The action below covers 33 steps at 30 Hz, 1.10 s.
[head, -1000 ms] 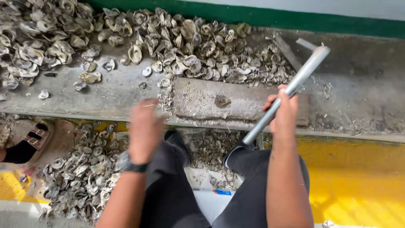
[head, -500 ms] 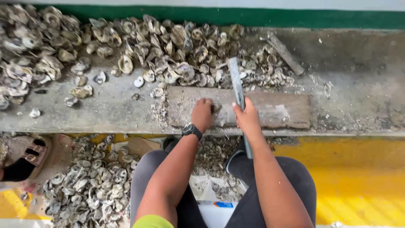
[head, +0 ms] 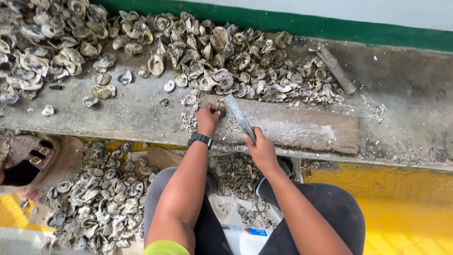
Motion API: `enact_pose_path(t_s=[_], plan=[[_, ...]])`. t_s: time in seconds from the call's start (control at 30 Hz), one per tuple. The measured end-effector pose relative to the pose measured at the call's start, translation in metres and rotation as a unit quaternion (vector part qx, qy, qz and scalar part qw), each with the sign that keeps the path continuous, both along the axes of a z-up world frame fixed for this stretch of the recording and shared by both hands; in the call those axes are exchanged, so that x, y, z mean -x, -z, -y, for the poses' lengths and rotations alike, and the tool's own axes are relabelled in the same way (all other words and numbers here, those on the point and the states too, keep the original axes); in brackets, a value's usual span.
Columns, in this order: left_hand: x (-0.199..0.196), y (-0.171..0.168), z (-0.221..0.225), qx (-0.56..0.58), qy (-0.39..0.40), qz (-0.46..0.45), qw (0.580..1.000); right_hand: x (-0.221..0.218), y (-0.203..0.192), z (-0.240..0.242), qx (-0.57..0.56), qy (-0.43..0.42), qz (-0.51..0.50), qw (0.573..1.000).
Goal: Shucking oysters using a specialized shucking tool on a wooden block.
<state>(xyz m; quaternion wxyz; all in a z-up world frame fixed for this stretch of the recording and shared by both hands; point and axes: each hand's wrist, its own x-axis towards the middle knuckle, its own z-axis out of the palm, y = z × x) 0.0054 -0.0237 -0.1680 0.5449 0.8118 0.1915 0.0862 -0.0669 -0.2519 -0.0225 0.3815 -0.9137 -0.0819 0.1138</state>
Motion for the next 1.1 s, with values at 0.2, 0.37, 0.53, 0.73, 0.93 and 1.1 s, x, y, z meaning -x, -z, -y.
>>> enact_pose_path(t_s=[0.2, 0.37, 0.53, 0.73, 0.93, 1.1], plan=[[0.006, -0.051, 0.012, -0.154, -0.058, -0.071, 0.984, 0.004, 0.001, -0.002, -0.009, 0.02, 0.08, 0.997], [0.003, -0.056, 0.014, -0.183, -0.054, -0.083, 0.978, 0.001, 0.004, -0.002, 0.055, 0.01, -0.023, 0.998], [0.007, -0.054, 0.016, -0.181, -0.047, -0.088, 0.979, 0.006, 0.004, -0.001, -0.035, 0.033, 0.092, 0.995], [0.006, -0.056, 0.018, -0.22, -0.041, -0.131, 0.966, 0.007, 0.013, 0.005, 0.063, -0.001, 0.029, 0.998], [-0.005, -0.068, 0.01, -0.221, -0.044, -0.106, 0.969, -0.004, 0.015, -0.002, 0.139, -0.027, -0.008, 0.99], [0.003, -0.068, 0.012, -0.207, -0.033, -0.103, 0.972, -0.001, 0.025, 0.004, 0.103, -0.036, 0.038, 0.993]])
